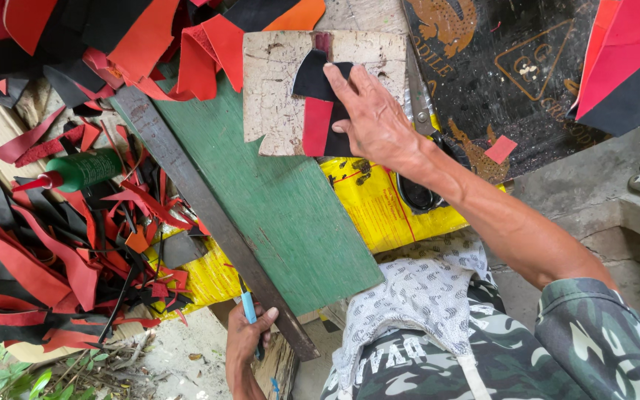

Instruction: The person cuts red and black foam sheets into narrow strips, holding each piece against a metal straightedge on a green cutting board and slicing along it with a small blue-handled knife. Cut strips are set aside with a pile of finished pieces while scraps accumulate in a cardboard box below the table.

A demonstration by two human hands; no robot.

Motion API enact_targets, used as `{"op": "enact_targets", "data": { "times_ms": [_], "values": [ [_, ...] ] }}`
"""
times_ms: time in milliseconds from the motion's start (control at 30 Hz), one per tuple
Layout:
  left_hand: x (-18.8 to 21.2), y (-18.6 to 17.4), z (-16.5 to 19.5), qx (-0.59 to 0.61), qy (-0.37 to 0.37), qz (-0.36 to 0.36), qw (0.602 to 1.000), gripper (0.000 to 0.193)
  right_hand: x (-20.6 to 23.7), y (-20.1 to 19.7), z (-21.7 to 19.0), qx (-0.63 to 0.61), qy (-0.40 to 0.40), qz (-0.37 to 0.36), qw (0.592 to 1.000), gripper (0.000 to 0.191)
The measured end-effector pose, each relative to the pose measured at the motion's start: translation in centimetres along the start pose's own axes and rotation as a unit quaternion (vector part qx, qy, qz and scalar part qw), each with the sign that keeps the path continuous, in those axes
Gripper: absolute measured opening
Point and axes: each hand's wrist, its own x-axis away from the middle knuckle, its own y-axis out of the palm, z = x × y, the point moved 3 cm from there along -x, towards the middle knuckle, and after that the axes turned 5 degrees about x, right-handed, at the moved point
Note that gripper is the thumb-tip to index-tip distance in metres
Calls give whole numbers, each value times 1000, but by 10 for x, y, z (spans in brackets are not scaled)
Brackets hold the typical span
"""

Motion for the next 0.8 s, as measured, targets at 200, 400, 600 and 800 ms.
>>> {"op": "enact_targets", "data": {
  "times_ms": [200,400,600,800],
  "values": [
    [2,-1,0,-8,27,-10,1000,26,-3,-6,10,-38,-12,-42,998,93],
    [5,-1,0,-5,54,-18,998,32,-4,-10,13,-44,-20,-49,998,95],
    [7,1,4,-7,53,-20,998,33,0,-10,14,-72,-38,-4,997,104],
    [10,1,8,-20,37,-10,999,33,-5,-9,23,-87,-56,-3,995,113]
  ]
}}
